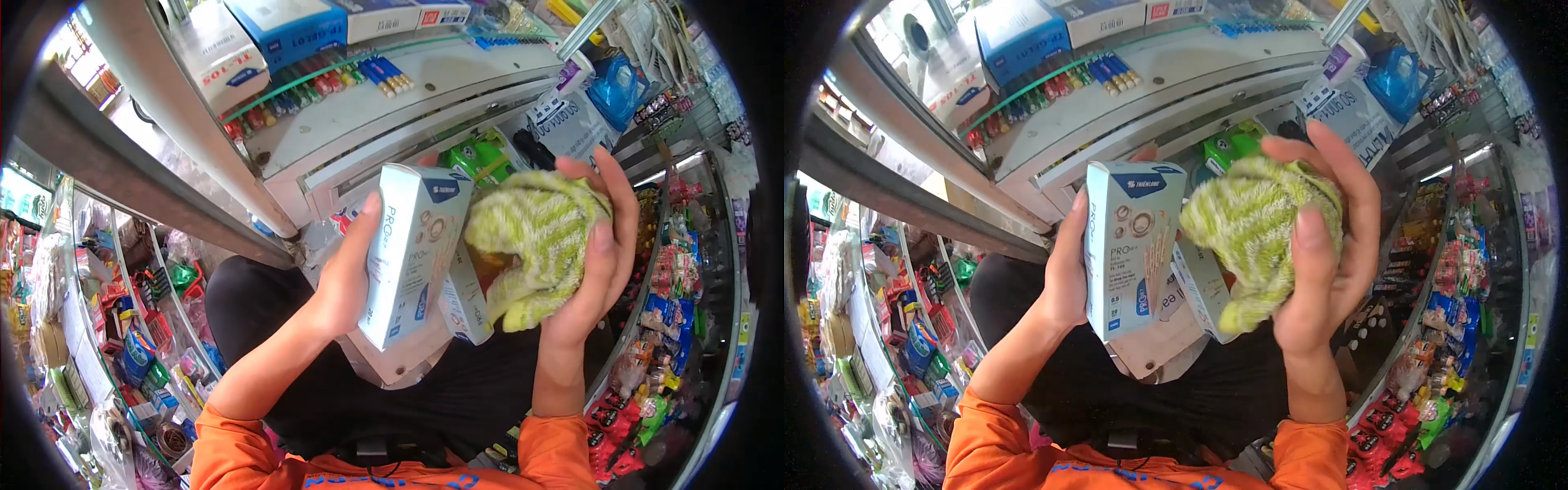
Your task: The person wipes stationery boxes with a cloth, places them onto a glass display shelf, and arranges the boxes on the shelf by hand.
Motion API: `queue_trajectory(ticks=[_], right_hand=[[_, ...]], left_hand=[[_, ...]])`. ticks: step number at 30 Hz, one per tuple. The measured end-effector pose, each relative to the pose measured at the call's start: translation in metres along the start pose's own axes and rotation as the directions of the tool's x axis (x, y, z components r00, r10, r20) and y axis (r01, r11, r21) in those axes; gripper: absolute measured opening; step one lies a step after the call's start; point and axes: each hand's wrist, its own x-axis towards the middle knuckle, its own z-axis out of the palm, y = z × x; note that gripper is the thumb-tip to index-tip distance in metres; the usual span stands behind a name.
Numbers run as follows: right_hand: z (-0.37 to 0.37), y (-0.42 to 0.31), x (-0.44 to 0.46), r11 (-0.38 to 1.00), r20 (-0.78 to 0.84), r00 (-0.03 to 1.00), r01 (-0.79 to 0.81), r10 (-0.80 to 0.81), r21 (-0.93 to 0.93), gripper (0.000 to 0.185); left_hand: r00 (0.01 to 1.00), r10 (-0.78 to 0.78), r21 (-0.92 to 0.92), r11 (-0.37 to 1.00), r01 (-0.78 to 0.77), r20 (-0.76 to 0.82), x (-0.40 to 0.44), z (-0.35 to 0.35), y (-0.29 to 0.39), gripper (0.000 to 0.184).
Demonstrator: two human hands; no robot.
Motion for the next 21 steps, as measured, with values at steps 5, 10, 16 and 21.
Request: queue_trajectory(ticks=[5,10,16,21], right_hand=[[0.010,-0.014,-0.002,0.729,0.592,0.733,0.599,-0.334,-0.330,0.039],[0.028,-0.003,0.008,0.600,0.585,0.695,0.694,-0.417,-0.397,0.051],[0.010,0.030,0.029,0.810,0.366,0.876,0.448,-0.314,-0.378,0.052],[0.010,0.024,0.013,0.809,0.302,0.857,0.502,-0.418,-0.305,0.046]], left_hand=[[0.989,-0.143,-0.412,0.899,0.150,0.049,0.008,0.017,0.007,0.062],[0.976,-0.016,-0.731,0.659,0.175,0.219,0.022,0.017,0.017,0.058],[0.959,-0.165,-0.636,0.721,0.277,0.230,0.032,0.021,0.000,0.060],[0.974,-0.156,-0.726,0.649,0.227,0.165,0.036,0.018,-0.003,0.059]])
